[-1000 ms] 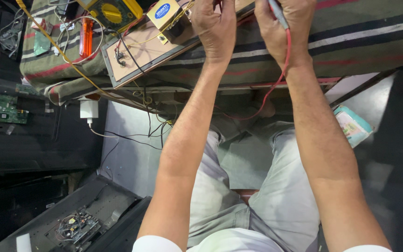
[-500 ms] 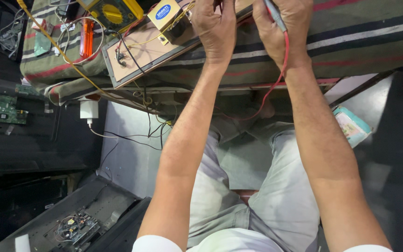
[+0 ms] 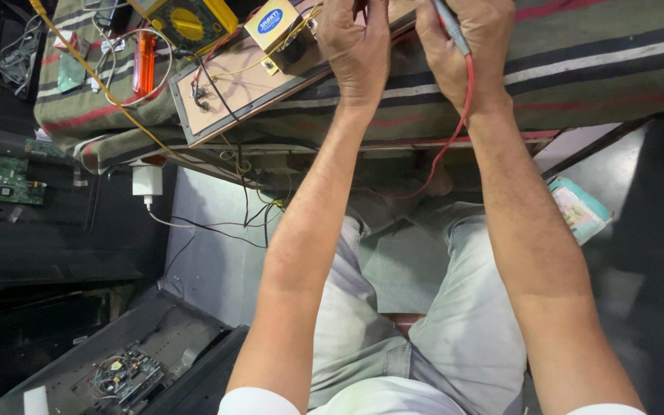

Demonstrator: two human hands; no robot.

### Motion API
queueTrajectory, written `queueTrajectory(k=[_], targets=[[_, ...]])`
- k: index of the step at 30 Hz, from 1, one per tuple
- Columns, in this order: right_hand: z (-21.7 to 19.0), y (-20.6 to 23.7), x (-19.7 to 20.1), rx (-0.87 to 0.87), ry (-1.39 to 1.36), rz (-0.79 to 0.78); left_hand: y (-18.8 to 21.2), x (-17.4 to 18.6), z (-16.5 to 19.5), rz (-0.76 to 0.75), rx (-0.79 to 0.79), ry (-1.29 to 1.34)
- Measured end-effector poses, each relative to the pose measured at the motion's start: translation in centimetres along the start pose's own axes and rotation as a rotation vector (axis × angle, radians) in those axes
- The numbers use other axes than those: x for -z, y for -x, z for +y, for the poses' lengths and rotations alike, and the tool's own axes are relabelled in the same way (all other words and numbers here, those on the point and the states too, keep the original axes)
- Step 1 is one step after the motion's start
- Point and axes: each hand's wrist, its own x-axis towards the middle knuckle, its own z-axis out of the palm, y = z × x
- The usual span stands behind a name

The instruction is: The person uses a multimeter to test points on a circuit board. They hold the probes against various wires and components on the board while seated at a workbench.

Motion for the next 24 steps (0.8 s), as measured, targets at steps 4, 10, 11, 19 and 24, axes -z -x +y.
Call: queueTrajectory(k=[4, 10, 11, 19, 24], targets=[[0.27, 0.33, -0.20, -0.108, -0.015, -0.011, 0.09, 0.07, -0.05, -0.003, -0.015, -0.003], [0.78, 0.67, -0.23, -0.060, -0.012, 0.021, 0.08, -0.12, 0.01, 0.000, 0.026, -0.005], [0.76, 0.71, -0.20, -0.087, -0.021, 0.021, 0.05, -0.14, 0.04, 0.002, 0.015, -0.005], [0.76, 0.65, -0.20, -0.135, 0.005, -0.011, 0.02, -0.03, 0.14, -0.007, -0.002, 0.014], [0.77, 0.74, -0.12, -0.107, 0.009, -0.007, 0.10, -0.17, -0.05, -0.004, 0.011, 0.000]])
